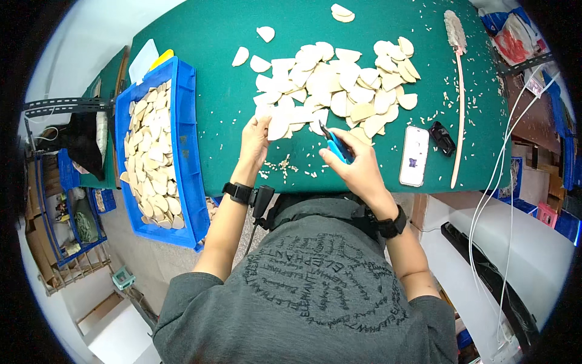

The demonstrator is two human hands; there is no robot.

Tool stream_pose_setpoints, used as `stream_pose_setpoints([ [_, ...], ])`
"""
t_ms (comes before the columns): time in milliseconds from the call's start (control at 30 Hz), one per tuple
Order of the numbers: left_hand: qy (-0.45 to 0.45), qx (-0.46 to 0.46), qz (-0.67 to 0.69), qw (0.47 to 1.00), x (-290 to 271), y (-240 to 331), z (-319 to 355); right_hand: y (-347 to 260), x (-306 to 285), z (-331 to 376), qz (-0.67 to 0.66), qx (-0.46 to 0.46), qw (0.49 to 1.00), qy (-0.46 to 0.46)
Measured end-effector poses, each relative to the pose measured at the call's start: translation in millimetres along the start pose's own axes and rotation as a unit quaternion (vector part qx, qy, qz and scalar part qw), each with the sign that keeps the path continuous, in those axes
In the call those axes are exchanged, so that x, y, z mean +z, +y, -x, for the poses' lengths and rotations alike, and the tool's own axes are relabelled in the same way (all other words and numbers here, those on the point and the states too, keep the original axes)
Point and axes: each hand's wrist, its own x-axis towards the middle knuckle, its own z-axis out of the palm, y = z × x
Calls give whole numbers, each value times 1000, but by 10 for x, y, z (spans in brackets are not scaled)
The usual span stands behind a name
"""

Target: The person uses blue-handled pliers to trim the edges of small, light-colored wooden pieces. They pick up each piece from a pile on a green table, trim it, and place it into a blue crate. The process is repetitive and involves handling the pieces one at a time.

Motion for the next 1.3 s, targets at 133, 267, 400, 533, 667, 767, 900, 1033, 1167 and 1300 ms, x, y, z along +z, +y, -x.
stream_pose_setpoints([
  [133,-56,-63,95,992,280,168,353,37,197,-198,-41,30,999,-4],
  [267,-87,-3,0,996,443,153,533,141,269,-361,-85,0,996,-5],
  [400,-135,-47,118,983,552,193,662,63,246,-321,-147,40,988,22],
  [533,-114,-23,78,990,606,234,754,-2,208,-197,-141,38,989,21],
  [667,-94,47,32,994,602,404,814,-129,-38,-68,-87,41,994,-57],
  [767,-105,103,-13,989,642,535,890,-217,-151,-17,-42,41,993,-101],
  [900,-123,143,-61,980,681,634,970,-279,-242,5,31,13,994,-106],
  [1033,-135,161,-73,975,706,659,1018,-266,-254,27,54,-6,994,-94],
  [1167,-141,169,-72,973,712,664,1059,-304,-270,52,97,-38,992,-77],
  [1300,-141,171,-83,972,708,676,1108,-302,-304,48,94,-37,991,-85],
])
